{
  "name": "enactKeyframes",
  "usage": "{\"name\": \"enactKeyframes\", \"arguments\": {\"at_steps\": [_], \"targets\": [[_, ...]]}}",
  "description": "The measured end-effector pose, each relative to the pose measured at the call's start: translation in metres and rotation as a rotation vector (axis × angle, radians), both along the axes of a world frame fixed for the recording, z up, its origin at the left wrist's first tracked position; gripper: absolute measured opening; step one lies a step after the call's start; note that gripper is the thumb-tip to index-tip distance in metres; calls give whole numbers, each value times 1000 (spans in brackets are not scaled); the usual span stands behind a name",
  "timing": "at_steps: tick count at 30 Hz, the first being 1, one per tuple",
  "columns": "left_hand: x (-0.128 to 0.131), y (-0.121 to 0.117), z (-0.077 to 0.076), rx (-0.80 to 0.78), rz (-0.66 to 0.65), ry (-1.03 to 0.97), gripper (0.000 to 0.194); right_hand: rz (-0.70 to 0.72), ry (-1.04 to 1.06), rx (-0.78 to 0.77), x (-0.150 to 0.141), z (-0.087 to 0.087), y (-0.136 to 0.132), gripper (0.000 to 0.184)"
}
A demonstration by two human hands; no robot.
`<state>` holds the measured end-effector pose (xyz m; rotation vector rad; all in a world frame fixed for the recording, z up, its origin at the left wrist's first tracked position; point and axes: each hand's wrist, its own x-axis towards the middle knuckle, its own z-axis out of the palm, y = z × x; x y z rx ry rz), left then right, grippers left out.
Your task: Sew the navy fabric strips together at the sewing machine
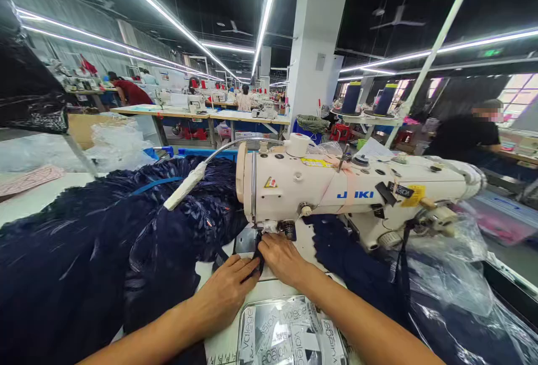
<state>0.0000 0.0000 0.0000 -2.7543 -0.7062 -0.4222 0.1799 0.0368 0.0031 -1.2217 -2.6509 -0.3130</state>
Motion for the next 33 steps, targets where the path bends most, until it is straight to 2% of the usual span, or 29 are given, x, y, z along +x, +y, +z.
{"name": "enactKeyframes", "arguments": {"at_steps": [4,8,13,17,24,29,33], "targets": [[2,4,0,1,1,20,19,6,75,-176,5,4,10,15],[6,5,6,-23,24,47,14,47,188,-378,11,11,17,15],[9,7,13,-137,53,66,15,52,202,-462,14,18,19,14],[8,6,17,-242,92,58,23,43,227,-420,15,11,18,10],[8,5,18,-327,105,19,29,33,291,-204,16,-11,14,9],[8,5,15,-312,73,5,29,172,324,-152,22,-10,7,13],[7,6,15,-299,54,-4,28,212,233,-43,22,-7,1,14]]}}
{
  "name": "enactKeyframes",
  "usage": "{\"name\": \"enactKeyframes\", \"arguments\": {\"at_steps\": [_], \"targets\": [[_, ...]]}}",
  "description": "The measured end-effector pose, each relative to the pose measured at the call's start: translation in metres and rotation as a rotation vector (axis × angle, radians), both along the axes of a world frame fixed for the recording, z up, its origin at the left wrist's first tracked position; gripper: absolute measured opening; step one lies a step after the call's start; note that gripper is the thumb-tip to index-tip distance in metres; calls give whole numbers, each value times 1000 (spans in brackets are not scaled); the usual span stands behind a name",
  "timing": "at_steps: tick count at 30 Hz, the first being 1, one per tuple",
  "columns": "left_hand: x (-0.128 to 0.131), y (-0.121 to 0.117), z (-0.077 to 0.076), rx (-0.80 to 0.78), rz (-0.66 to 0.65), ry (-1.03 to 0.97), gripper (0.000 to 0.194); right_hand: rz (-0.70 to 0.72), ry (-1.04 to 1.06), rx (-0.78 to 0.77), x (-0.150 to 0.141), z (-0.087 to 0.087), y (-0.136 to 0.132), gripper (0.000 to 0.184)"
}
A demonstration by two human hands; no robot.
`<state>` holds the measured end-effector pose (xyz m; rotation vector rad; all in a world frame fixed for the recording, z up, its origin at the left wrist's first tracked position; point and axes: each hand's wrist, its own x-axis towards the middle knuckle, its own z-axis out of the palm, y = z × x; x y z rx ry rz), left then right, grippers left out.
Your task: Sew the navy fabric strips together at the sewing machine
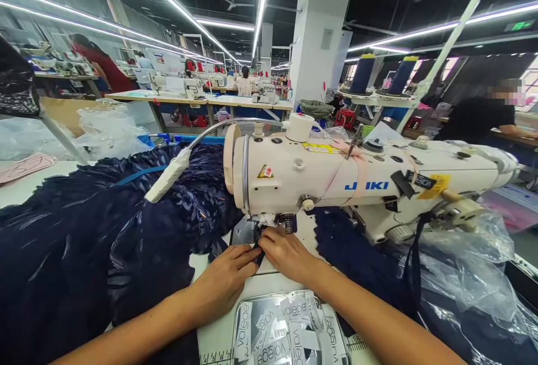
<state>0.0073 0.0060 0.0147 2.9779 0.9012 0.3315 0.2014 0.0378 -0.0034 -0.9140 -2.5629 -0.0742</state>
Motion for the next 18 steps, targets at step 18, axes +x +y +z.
{"name": "enactKeyframes", "arguments": {"at_steps": [18], "targets": [[9,-5,4,54,65,-33,28,90,-183,105,10,9,-2,22]]}}
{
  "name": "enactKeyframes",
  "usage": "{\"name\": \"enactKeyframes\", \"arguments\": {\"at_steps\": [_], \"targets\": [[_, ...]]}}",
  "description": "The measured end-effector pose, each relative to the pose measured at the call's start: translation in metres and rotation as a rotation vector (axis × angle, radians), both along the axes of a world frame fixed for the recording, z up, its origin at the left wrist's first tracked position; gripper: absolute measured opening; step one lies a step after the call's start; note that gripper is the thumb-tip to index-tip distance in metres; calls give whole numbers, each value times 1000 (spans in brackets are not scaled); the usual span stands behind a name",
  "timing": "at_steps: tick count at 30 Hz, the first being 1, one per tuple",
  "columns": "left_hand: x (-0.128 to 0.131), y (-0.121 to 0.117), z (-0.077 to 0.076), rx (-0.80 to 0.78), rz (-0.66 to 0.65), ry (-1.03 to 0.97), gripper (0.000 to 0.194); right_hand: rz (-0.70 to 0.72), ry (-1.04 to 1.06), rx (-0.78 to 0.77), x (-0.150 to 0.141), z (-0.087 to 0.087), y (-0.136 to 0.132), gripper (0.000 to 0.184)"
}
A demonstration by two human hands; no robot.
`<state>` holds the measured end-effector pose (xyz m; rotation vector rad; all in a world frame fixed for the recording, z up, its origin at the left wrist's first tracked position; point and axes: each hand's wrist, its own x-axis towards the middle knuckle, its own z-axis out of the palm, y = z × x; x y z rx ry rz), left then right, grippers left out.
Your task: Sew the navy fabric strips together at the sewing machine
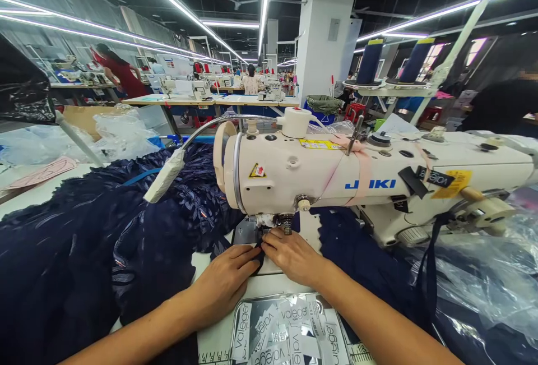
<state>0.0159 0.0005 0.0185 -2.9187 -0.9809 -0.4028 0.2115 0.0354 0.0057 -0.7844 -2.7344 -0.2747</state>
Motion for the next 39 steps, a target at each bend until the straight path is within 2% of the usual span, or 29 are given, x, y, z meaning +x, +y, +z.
{"name": "enactKeyframes", "arguments": {"at_steps": [6,13,24,31,39], "targets": [[16,7,-5,35,68,-7,24,0,-11,95,6,0,8,29],[23,13,-15,113,115,-9,21,-50,7,121,6,-3,13,35],[27,18,-26,174,147,-28,22,-44,30,50,9,-9,18,35],[30,20,-23,182,178,-5,18,-79,21,42,10,-15,21,42],[34,23,-22,192,216,15,21,-114,4,81,8,-9,20,38]]}}
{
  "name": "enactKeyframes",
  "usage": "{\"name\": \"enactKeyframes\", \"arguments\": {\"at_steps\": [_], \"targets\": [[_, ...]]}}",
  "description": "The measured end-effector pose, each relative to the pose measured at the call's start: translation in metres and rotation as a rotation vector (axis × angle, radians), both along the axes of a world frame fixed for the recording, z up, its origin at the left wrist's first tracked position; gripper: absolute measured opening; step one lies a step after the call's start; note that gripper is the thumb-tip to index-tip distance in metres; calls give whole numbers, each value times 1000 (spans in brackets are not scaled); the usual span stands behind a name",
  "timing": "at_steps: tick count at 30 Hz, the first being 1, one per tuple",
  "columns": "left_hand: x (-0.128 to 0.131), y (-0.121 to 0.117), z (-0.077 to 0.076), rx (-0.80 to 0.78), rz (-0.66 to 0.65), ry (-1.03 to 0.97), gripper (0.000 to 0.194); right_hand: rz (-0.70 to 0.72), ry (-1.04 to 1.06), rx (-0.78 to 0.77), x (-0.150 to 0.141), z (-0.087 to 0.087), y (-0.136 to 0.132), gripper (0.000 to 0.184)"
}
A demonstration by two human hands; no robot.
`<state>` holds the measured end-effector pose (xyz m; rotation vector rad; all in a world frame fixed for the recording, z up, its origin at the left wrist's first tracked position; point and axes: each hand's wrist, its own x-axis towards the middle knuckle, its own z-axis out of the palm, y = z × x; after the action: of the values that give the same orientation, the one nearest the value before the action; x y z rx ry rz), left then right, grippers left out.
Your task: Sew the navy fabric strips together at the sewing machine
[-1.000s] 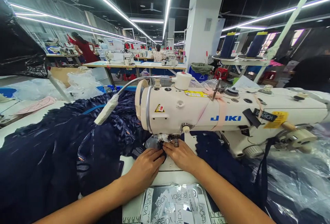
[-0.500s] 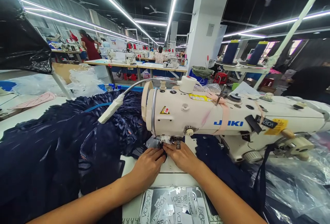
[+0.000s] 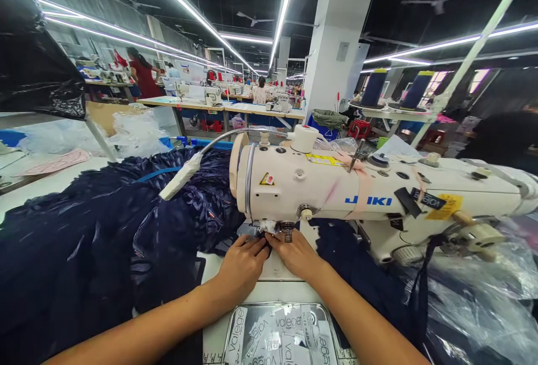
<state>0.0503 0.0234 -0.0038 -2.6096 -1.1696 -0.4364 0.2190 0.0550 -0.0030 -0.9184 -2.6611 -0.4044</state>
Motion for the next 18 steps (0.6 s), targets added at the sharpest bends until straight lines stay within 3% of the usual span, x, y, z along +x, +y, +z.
{"name": "enactKeyframes", "arguments": {"at_steps": [6,18], "targets": [[-2,0,-2,17,-7,-25,20,-2,51,-66,0,2,2,39],[-9,-9,14,-35,-31,-121,22,-14,48,-44,-4,4,1,37]]}}
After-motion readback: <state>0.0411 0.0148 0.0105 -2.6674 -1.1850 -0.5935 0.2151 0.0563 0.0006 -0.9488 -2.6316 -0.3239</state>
